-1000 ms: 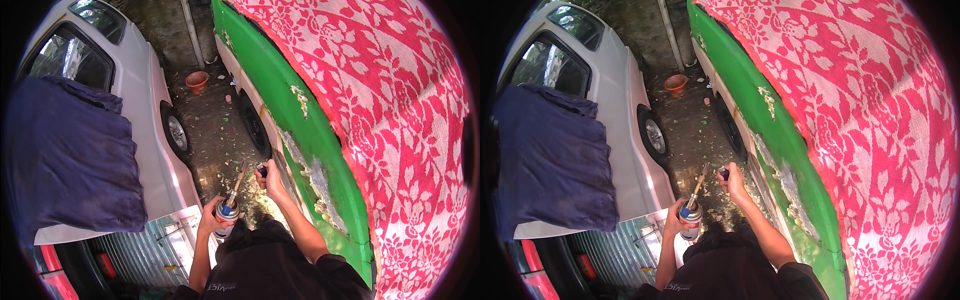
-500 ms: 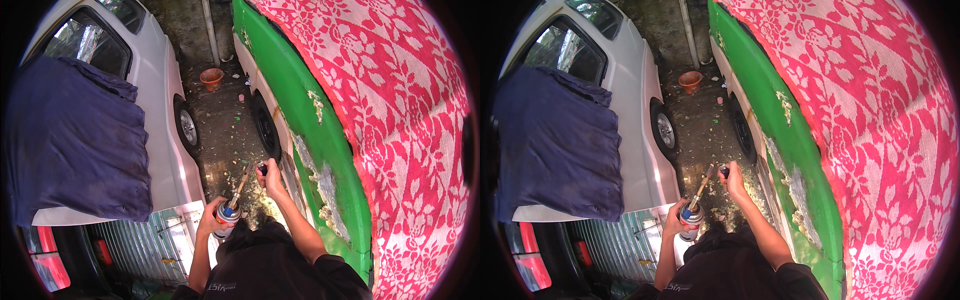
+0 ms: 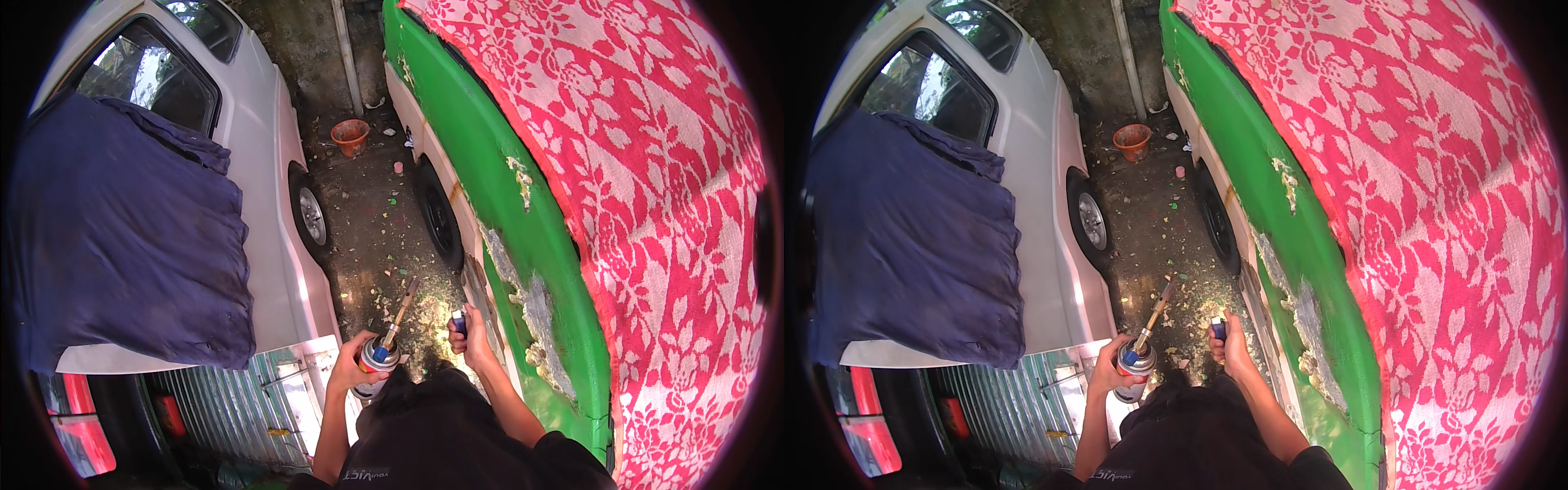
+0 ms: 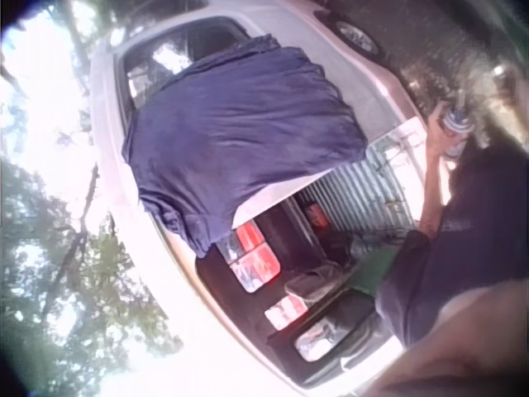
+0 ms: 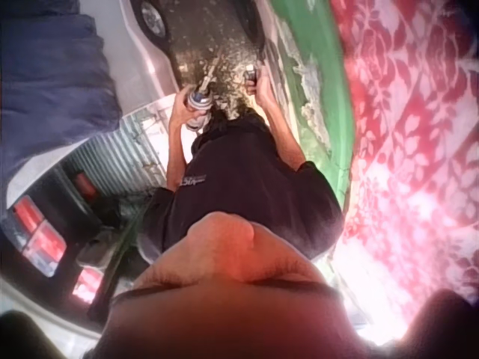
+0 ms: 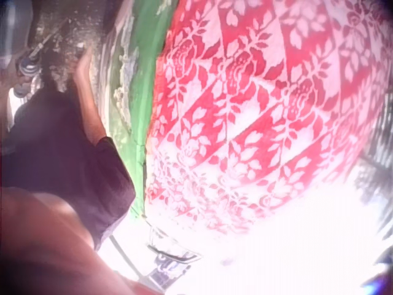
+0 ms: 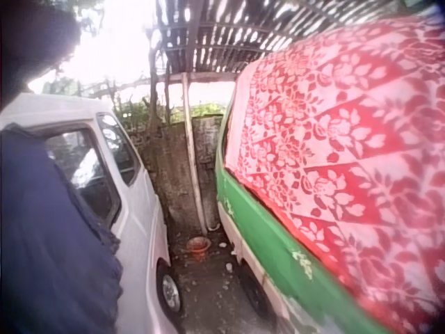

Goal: The person scrapes a green vehicle panel with a chisel and hammer, then ignites a blowtorch and applies heat to the same area. The person works on a narrow section of the panel while a patterned cloth covers the upper surface.

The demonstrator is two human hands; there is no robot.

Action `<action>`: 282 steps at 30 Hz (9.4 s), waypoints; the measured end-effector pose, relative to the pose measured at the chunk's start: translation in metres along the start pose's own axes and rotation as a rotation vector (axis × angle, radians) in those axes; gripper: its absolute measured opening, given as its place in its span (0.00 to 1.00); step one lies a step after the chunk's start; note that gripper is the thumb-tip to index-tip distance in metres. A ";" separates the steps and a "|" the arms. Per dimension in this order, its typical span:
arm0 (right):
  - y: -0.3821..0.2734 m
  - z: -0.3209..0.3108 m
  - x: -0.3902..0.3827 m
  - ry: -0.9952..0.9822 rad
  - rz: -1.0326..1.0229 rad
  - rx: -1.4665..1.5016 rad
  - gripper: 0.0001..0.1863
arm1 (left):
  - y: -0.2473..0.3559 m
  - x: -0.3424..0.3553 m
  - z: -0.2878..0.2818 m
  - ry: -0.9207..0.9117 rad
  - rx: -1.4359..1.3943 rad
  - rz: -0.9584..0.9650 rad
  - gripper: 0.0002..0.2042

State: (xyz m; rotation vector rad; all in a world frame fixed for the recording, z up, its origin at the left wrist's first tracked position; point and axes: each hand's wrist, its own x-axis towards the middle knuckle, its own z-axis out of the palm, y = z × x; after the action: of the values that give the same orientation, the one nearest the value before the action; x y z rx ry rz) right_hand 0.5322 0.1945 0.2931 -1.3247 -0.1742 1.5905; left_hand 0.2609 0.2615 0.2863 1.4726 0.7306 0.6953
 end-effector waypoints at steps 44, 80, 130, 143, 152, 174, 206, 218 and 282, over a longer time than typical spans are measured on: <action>-0.039 0.052 -0.001 -0.075 -0.454 -0.428 0.17 | 0.008 0.076 0.039 0.380 0.477 0.142 0.29; -0.031 0.053 -0.001 -0.172 -0.222 -0.165 0.18 | 0.002 0.068 0.037 0.364 0.478 0.104 0.29; -0.035 0.033 0.044 0.043 -0.335 -0.152 0.25 | -0.009 0.018 -0.028 -0.205 -0.142 -0.103 0.34; 0.008 -0.019 0.008 0.028 -0.090 0.127 0.29 | -0.008 0.019 -0.021 -0.200 -0.157 -0.163 0.38; -0.014 0.017 0.013 -0.073 -0.132 0.208 0.27 | -0.030 0.022 -0.022 -0.168 -0.166 -0.095 0.36; 0.017 -0.001 -0.014 -0.022 0.040 0.284 0.24 | -0.019 0.030 -0.013 -0.121 -0.055 -0.099 0.37; -0.002 0.043 -0.023 0.005 -0.319 -0.005 0.20 | 0.007 0.063 0.053 0.223 0.491 0.138 0.25; 0.008 0.036 -0.007 0.163 -0.530 -0.390 0.21 | 0.010 0.059 0.052 0.262 0.546 0.149 0.29; 0.009 -0.026 0.005 0.135 -0.145 0.042 0.26 | -0.007 0.034 0.034 0.052 0.111 0.063 0.36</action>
State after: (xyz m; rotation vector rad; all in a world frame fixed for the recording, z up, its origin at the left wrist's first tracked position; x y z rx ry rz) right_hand 0.5482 0.1820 0.2740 -1.3512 -0.1492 1.3719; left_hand 0.3078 0.2675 0.2784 1.5891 0.7754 0.7540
